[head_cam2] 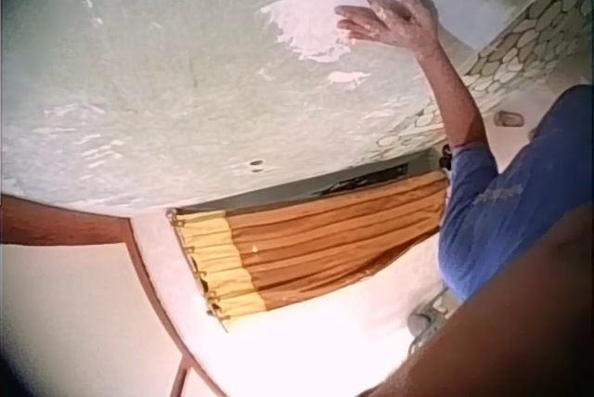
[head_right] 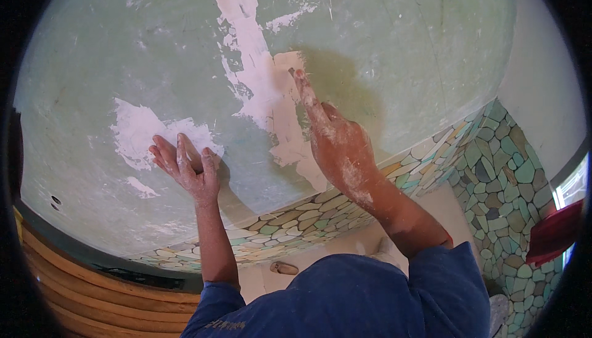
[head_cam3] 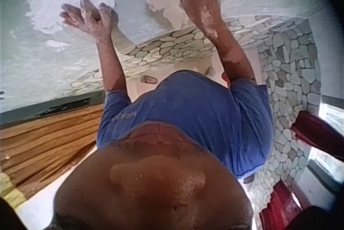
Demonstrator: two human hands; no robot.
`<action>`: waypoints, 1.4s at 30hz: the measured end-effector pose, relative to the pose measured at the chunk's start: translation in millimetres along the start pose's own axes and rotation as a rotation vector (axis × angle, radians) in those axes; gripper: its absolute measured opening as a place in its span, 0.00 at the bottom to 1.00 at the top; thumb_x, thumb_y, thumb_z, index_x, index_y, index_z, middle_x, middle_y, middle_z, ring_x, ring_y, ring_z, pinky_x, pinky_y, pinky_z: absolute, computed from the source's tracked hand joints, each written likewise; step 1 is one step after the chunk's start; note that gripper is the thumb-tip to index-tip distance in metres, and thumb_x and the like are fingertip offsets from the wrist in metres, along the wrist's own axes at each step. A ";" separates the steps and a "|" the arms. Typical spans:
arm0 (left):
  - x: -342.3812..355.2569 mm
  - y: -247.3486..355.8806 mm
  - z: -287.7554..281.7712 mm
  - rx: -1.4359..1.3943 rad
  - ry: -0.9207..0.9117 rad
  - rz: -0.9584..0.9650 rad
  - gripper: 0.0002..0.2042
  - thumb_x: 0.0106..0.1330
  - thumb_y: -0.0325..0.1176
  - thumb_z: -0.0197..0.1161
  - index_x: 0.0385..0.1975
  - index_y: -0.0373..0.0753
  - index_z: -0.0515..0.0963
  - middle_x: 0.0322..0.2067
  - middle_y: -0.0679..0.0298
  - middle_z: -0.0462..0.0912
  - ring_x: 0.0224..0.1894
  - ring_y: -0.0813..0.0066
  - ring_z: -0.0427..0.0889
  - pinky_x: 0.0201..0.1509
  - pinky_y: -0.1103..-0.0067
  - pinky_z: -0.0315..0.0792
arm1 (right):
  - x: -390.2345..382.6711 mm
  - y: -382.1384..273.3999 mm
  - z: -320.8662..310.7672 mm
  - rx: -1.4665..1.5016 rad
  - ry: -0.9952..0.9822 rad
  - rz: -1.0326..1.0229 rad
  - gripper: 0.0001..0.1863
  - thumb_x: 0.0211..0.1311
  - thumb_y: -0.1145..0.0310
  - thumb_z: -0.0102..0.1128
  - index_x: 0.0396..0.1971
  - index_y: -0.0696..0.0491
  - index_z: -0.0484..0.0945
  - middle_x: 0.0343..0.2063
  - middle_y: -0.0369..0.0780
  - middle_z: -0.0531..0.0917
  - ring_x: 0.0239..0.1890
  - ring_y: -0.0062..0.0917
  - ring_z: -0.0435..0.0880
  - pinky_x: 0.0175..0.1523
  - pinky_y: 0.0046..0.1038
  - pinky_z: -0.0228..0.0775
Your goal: Applying putty or joint compound to a wall using a putty knife to patch holes or cracks.
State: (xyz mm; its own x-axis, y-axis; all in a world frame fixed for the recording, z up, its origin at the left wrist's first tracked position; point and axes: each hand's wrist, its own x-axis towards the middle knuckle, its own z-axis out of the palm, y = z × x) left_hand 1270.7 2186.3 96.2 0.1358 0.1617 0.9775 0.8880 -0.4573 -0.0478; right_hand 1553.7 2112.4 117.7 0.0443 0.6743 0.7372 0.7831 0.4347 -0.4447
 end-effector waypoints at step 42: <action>1.2 1.3 -1.0 -0.003 -0.001 0.012 0.25 0.64 0.42 0.59 0.61 0.44 0.69 0.70 0.52 0.50 0.73 0.50 0.42 0.72 0.53 0.32 | -0.1 36.3 4.0 0.884 -0.221 0.419 0.11 0.73 0.63 0.41 0.42 0.55 0.69 0.19 0.35 0.73 0.13 0.16 0.68 0.19 0.21 0.62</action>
State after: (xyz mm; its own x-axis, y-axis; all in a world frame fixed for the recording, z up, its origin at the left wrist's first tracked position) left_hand 1271.6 2185.1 97.6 0.1470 0.1568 0.9766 0.8851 -0.4617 -0.0591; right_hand 1579.7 2130.5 99.4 0.0247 0.9314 0.3631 -0.0159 0.3636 -0.9314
